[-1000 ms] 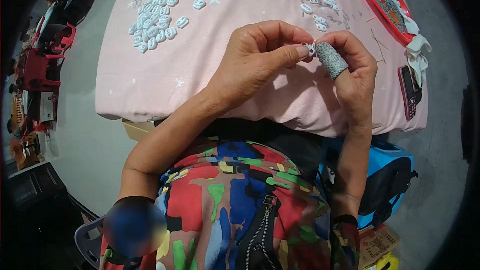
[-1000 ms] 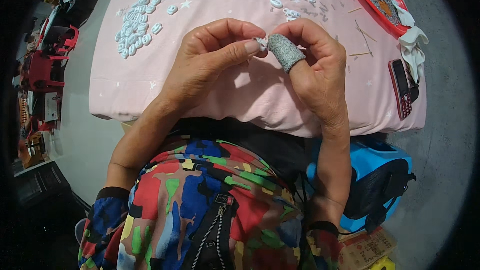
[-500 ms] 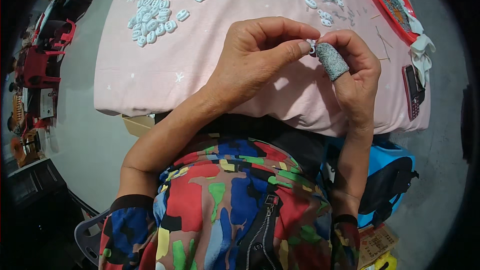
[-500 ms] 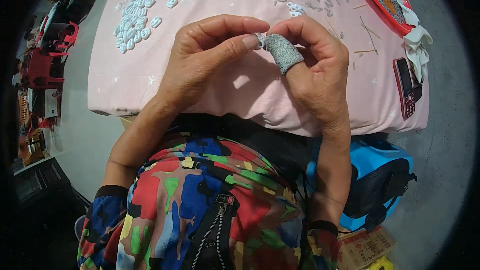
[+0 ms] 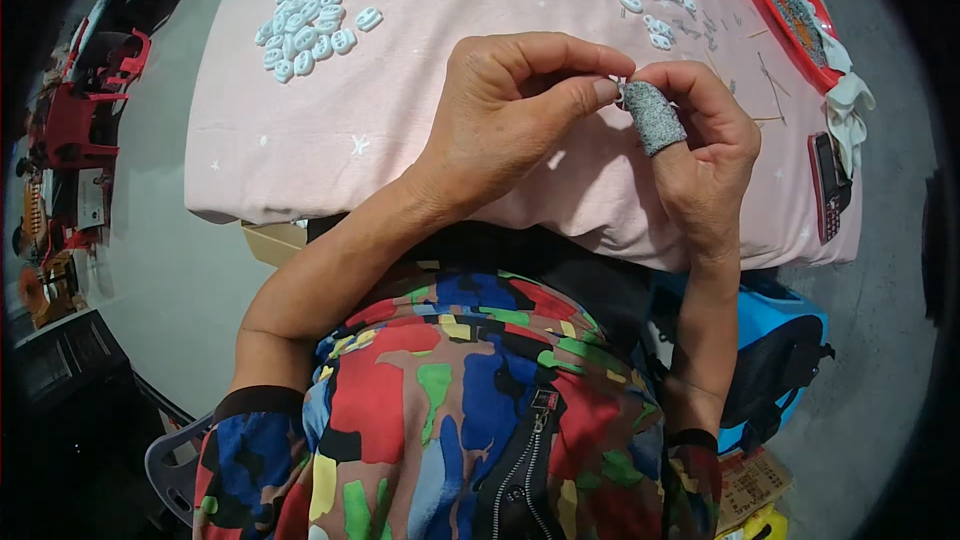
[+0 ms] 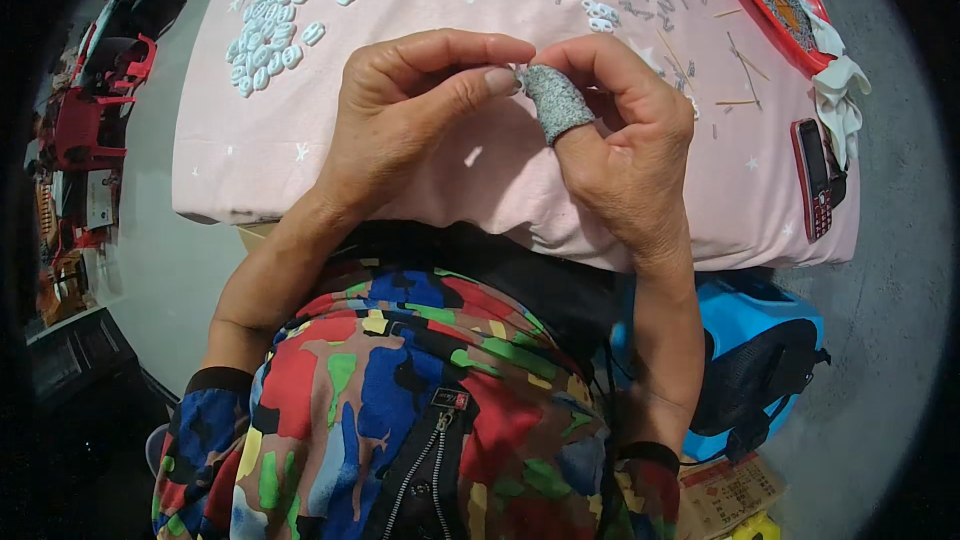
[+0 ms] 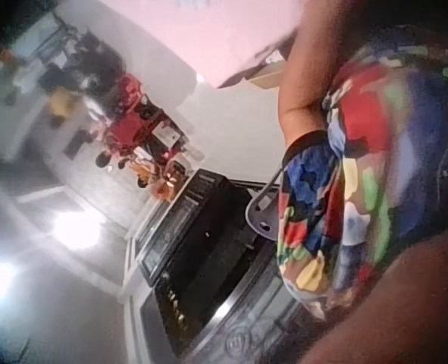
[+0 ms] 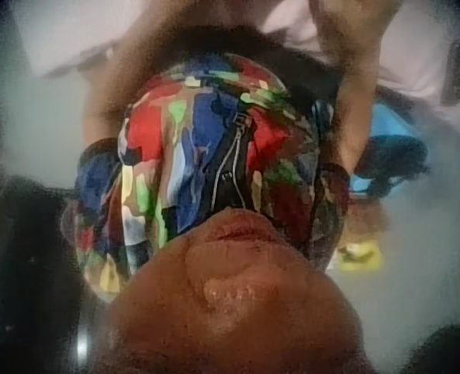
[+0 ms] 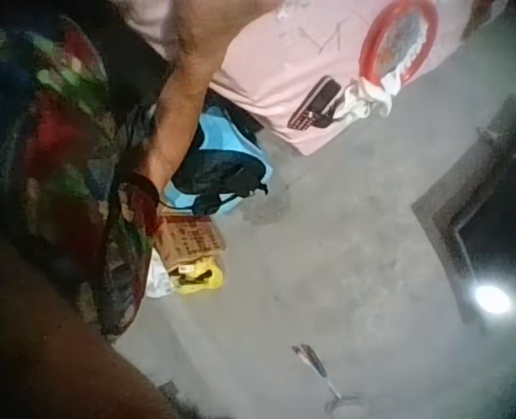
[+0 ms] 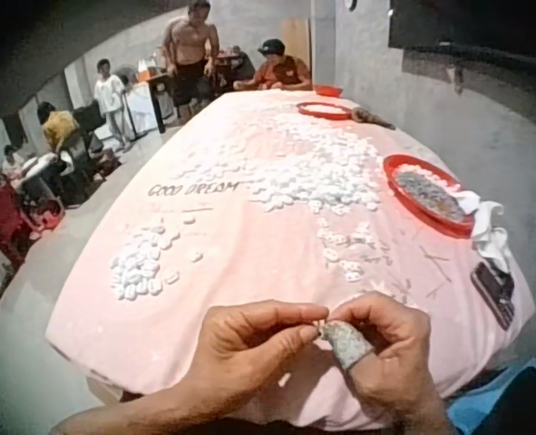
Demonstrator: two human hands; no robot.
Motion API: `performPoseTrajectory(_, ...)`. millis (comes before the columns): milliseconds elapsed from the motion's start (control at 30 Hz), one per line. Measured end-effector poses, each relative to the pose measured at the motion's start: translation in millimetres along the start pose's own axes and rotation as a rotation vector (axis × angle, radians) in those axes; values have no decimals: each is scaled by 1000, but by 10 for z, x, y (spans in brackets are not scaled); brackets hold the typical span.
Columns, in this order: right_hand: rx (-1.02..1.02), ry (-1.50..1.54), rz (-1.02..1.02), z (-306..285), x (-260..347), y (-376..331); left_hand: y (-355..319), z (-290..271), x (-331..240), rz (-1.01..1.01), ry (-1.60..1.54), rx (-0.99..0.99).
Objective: Stringing small white plastic components together using a needle and wire at a manufacturing workstation.
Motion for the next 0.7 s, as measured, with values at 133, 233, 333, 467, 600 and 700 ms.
performPoseTrajectory(133, 2, -31, -8, 2, -2, 12, 0, 0, 7, 55, 45, -4)
performPoseTrajectory(233, 5, -76, -6, -11, -6, 16, 22, -8, 38, 14, -5, -11)
performPoseTrajectory(333, -31, -51, 4, 23, -8, 19, 46, -22, 7, -43, -42, -8)
performPoseTrajectory(467, -21, -20, 65, -9, -13, 9, 72, -44, -22, -38, -55, 25)
performPoseTrajectory(600, -20, -96, -11, -9, -27, 3, 74, -38, -23, -52, -11, 31)
performPoseTrajectory(700, -32, -91, -33, 14, -26, 12, 71, -28, -11, -48, 13, 24)
Point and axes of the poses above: each hand's wrist, its own y-axis towards the middle knuckle, its own z-axis out of the palm, x = y × z, the point moved 1 cm from there along y, towards the middle knuckle, and after that the axes turned 12 degrees about -x, right-handed, at the moved point
